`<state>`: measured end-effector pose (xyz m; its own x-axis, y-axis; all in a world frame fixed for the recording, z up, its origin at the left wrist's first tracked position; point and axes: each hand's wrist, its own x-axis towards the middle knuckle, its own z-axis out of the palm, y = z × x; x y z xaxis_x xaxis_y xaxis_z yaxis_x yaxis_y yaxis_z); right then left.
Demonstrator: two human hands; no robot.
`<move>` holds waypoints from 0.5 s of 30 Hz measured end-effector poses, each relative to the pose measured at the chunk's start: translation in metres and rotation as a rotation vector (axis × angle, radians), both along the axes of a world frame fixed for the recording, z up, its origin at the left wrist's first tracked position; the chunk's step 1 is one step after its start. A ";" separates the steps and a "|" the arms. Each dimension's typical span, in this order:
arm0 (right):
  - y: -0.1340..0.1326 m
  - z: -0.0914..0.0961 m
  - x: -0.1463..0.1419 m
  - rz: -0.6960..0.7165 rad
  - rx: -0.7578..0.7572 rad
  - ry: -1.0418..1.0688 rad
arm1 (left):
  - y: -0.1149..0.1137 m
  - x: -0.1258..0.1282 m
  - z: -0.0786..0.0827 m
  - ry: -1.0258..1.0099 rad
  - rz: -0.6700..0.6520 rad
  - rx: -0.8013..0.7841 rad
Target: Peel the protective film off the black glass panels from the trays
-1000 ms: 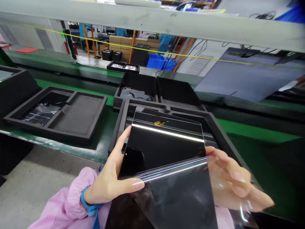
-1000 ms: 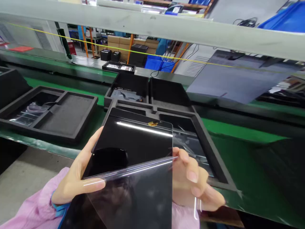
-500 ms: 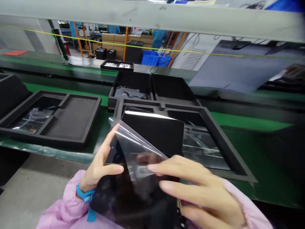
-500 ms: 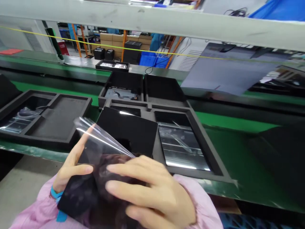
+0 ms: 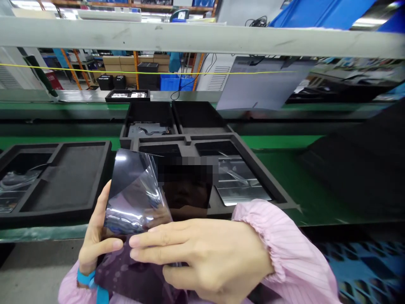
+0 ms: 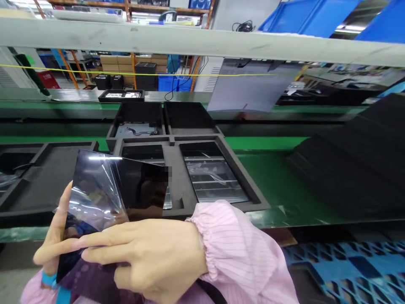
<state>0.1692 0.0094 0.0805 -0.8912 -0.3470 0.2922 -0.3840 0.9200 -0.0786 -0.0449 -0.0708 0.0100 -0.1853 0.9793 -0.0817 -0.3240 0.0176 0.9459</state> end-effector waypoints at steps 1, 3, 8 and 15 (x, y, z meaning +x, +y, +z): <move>0.000 0.001 0.000 -0.016 0.015 0.020 | 0.002 0.001 0.002 -0.005 0.005 0.012; 0.002 0.002 0.000 -0.095 0.011 0.116 | 0.008 0.004 0.007 -0.033 -0.004 0.039; 0.019 0.004 -0.005 -0.580 -0.190 0.469 | 0.035 0.006 0.020 -0.106 -0.004 0.019; 0.039 -0.003 -0.025 -0.904 -0.684 0.629 | 0.052 -0.013 0.000 0.120 0.123 0.080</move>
